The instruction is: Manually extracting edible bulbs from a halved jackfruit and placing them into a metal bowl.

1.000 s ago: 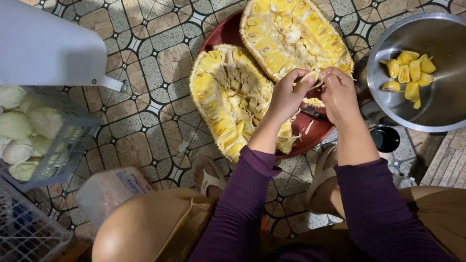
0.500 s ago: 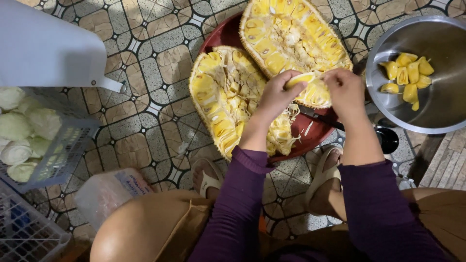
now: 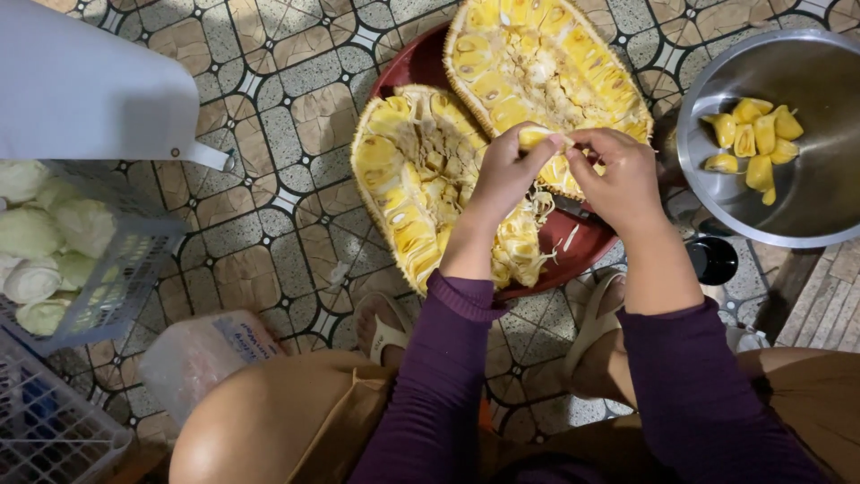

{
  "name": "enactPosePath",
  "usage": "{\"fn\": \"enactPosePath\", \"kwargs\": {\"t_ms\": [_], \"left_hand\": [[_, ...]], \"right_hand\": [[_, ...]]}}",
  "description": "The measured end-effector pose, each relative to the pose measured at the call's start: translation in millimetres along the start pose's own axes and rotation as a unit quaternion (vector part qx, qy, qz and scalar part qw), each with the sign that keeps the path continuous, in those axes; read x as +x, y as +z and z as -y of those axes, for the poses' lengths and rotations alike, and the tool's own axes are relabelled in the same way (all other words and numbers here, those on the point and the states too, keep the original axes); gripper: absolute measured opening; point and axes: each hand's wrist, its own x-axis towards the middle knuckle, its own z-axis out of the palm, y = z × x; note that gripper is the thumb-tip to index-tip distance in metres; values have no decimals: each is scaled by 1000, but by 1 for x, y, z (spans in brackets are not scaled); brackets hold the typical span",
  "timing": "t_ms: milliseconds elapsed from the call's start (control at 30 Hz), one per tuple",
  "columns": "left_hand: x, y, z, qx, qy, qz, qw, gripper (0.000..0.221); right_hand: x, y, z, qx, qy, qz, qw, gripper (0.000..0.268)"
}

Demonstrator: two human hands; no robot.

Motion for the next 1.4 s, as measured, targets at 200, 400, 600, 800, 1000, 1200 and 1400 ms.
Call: {"fn": "enactPosePath", "kwargs": {"t_ms": [200, 400, 600, 800, 1000, 1200, 1400], "left_hand": [[5, -4, 8, 96, -5, 46, 994, 27], [11, -13, 12, 210, -27, 103, 972, 36], [-5, -18, -38, 145, -33, 165, 975, 59], [-12, -19, -67, 218, -175, 289, 915, 98], [-9, -21, -61, 139, -143, 228, 953, 72], [0, -18, -39, 157, -81, 194, 965, 41], [10, -27, -18, 176, 10, 152, 973, 27]], "right_hand": [[-7, 4, -6, -118, -93, 16, 989, 6], [-12, 7, -7, -250, -111, -16, 962, 4], [-6, -10, -12, -226, -48, -34, 972, 10], [1, -37, -16, -153, 178, -100, 967, 19], [7, -47, -1, -145, 228, 56, 961, 25], [24, -44, 43, 208, 380, -31, 901, 43], [6, -20, 23, 211, 150, 86, 962, 21]]}}
